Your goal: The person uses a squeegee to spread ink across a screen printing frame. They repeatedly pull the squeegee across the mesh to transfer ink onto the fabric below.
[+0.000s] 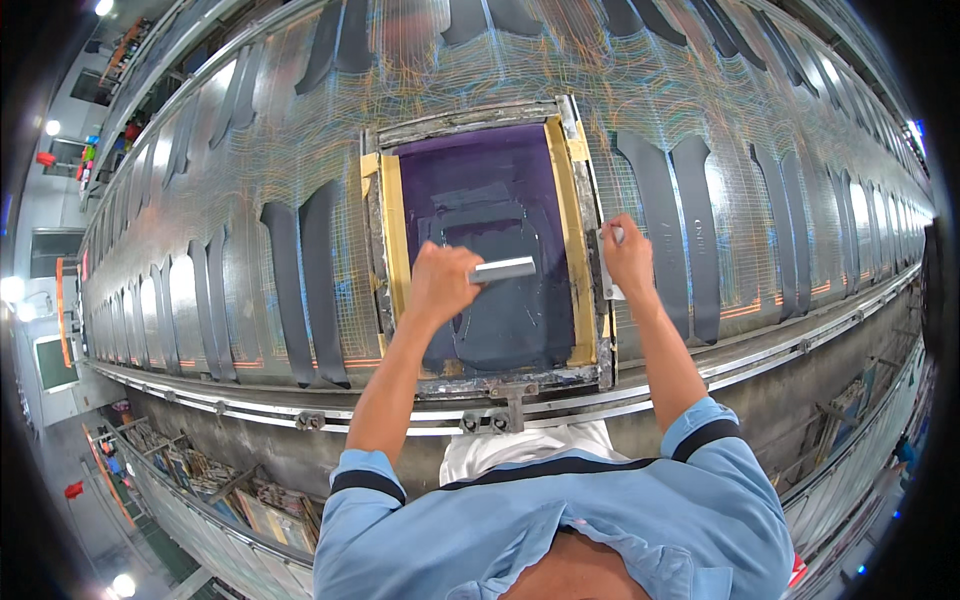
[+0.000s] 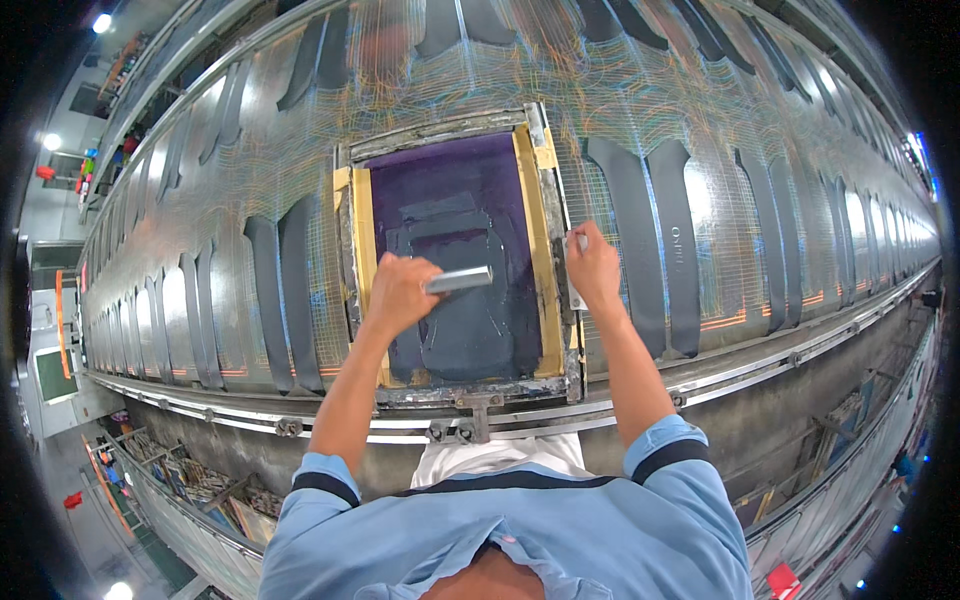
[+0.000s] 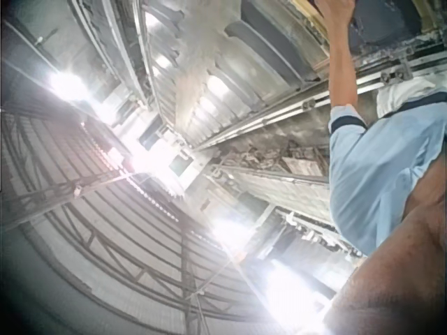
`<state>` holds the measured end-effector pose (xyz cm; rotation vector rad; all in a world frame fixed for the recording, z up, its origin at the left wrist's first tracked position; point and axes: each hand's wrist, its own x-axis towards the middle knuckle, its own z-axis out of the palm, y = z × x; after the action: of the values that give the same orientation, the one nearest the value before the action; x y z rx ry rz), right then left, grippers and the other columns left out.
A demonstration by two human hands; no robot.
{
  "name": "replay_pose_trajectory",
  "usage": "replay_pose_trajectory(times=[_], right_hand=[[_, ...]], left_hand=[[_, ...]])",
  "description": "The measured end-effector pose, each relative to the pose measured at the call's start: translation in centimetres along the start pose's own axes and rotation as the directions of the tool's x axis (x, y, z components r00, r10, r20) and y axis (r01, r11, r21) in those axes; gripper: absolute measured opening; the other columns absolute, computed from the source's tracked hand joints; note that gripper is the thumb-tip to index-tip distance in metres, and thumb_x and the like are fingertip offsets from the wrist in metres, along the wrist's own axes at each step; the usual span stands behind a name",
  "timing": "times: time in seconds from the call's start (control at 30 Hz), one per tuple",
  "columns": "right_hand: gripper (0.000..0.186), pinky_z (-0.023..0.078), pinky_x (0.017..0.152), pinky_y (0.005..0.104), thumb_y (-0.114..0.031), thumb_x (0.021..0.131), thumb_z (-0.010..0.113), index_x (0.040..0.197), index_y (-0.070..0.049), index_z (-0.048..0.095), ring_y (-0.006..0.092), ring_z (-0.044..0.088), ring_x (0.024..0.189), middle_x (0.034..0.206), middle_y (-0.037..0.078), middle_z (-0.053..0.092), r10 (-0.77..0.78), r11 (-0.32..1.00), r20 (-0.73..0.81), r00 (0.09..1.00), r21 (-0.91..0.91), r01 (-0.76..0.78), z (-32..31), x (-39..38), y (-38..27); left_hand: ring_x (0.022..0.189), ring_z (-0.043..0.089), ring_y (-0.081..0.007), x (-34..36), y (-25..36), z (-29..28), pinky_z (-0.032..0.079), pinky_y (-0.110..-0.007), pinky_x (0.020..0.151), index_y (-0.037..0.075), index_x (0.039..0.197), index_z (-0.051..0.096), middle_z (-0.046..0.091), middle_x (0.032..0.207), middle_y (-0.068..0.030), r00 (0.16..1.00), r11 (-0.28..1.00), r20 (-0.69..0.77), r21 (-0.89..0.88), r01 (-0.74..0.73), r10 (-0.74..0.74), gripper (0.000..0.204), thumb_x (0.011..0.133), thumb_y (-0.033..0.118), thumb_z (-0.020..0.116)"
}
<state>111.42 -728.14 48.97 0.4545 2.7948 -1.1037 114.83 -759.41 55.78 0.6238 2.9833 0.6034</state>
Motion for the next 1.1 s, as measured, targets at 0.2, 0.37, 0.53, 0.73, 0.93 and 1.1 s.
replay_pose_trajectory(times=[0.2,0.37,0.53,0.73,0.93,1.1], right_hand=[[0.034,0.047,0.094,0.0486,-0.039,0.089,0.077,0.098,-0.007,0.070,0.0331,0.063,0.109,0.107,0.012,0.073,-0.676,0.737,0.151,0.722,0.159,0.657,-1.0,2.8,-9.2],[0.024,0.048,0.093,0.0435,-0.027,0.080,0.080,0.092,-0.008,0.071,0.0316,0.064,0.104,0.091,0.011,0.072,-0.686,0.623,0.452,0.570,-0.039,0.781,3.1,3.9,-13.7],[0.022,0.046,0.096,0.0415,-0.016,0.070,0.080,0.088,-0.007,0.070,0.0297,0.065,0.102,0.085,0.012,0.070,-0.687,0.564,0.483,0.543,-0.116,0.817,5.5,-1.2,-10.3],[0.027,0.046,0.095,0.0444,-0.008,0.063,0.082,0.086,-0.007,0.068,0.0308,0.064,0.098,0.088,0.012,0.067,-0.761,0.552,0.441,0.475,0.056,0.832,2.5,-11.0,-5.0],[0.021,0.049,0.090,0.0449,-0.019,0.074,0.081,0.089,-0.009,0.070,0.0327,0.067,0.094,0.087,0.013,0.070,-0.665,0.528,0.553,0.503,-0.129,0.840,2.9,-3.6,-9.7],[0.020,0.051,0.087,0.0463,-0.023,0.079,0.081,0.090,-0.009,0.072,0.0341,0.070,0.093,0.088,0.014,0.073,-0.602,0.581,0.576,0.553,-0.159,0.798,4.6,4.4,-13.8]], left_hand=[[0.075,0.065,-0.0263,5.5,-3.2,-0.9,0.040,-0.041,0.075,0.014,0.077,0.076,0.074,0.081,-0.0040,0.996,0.998,0.067,0.018,0.063,-0.064,0.017,0.073,0.028,0.085],[0.074,0.065,-0.0277,6.8,-4.3,-1.0,0.041,-0.042,0.075,0.014,0.078,0.075,0.071,0.076,-0.0049,0.997,0.996,0.010,0.041,0.074,-0.074,0.017,0.074,0.027,0.084],[0.073,0.066,-0.0307,1.0,-2.1,1.6,0.043,-0.044,0.072,0.014,0.073,0.071,0.069,0.074,-0.0077,0.999,0.998,-0.033,0.063,0.022,-0.019,0.011,0.074,0.021,0.079],[0.076,0.065,-0.0227,-8.5,4.0,2.9,0.042,-0.040,0.077,0.015,0.088,0.074,0.071,0.085,-0.0013,1.000,0.999,-0.022,-0.052,0.003,-0.004,0.018,0.071,0.014,0.080],[0.074,0.066,-0.0246,-1.2,0.0,0.9,0.041,-0.042,0.076,0.015,0.077,0.072,0.071,0.078,-0.0031,1.000,0.997,-0.016,0.067,-0.025,0.026,0.016,0.074,0.026,0.083],[0.078,0.069,-0.0283,6.7,-4.3,-1.8,0.042,-0.043,0.081,0.013,0.079,0.074,0.073,0.079,-0.0064,0.991,0.997,0.114,0.059,0.057,-0.063,0.014,0.078,0.026,0.080]])
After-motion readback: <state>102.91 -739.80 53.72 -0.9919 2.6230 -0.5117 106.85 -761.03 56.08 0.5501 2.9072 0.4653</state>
